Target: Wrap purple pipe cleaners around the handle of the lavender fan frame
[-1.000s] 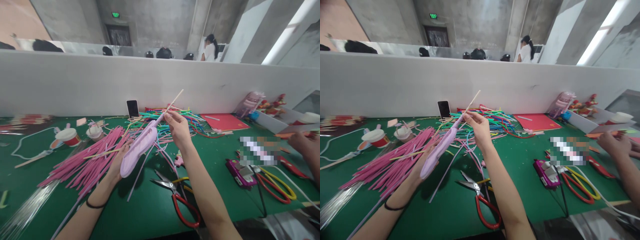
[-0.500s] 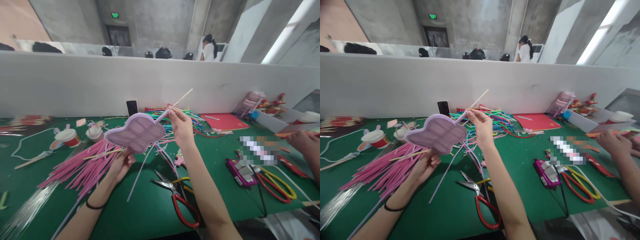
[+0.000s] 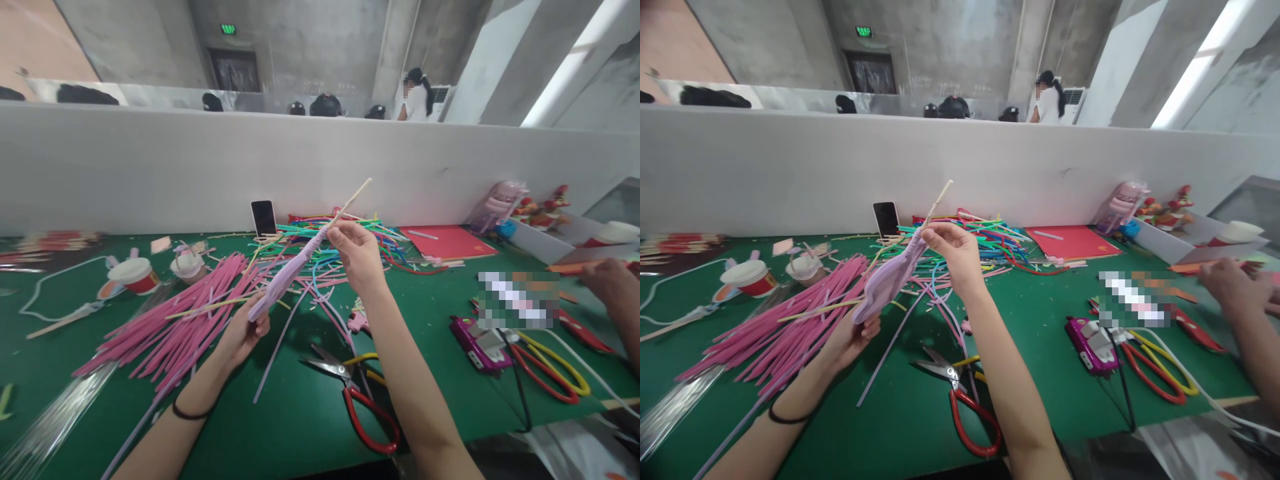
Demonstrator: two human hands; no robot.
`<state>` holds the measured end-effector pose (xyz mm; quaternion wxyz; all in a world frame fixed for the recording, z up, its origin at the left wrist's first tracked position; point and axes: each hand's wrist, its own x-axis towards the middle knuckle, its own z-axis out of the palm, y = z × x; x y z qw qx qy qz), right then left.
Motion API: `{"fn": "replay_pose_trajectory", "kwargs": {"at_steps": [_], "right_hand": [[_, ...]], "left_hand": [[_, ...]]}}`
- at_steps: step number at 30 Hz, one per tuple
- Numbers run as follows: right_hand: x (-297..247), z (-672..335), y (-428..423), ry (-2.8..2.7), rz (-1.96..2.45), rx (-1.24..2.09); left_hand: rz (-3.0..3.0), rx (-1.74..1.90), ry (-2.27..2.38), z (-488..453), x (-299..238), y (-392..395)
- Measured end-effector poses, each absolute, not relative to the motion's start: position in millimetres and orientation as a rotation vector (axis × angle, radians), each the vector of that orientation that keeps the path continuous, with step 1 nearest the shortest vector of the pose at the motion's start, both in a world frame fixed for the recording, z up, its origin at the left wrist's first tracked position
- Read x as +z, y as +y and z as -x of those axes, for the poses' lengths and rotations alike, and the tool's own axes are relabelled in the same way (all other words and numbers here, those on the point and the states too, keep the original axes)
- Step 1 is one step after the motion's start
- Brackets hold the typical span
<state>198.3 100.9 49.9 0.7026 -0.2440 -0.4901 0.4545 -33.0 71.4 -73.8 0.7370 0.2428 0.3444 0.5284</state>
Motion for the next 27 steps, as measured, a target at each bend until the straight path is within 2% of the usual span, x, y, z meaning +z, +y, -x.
{"fn": "replay_pose_trajectory", "kwargs": {"at_steps": [14, 21, 27], "right_hand": [[60.1, -208.6, 94.0, -1.131, 0.493, 1.044], [62.2, -209.9, 85.0, -1.223, 0.406, 1.095], [63.1, -214.5, 82.4, -1.285, 0.377, 1.186]], "left_hand": [[-0.426, 1.289, 0.823, 41.2, -71.7, 76.7], [-0.433, 1.187, 0.857, 39.5, -75.0, 73.3], [-0.525, 0.951, 0.837, 35.3, -72.4, 69.0]]}}
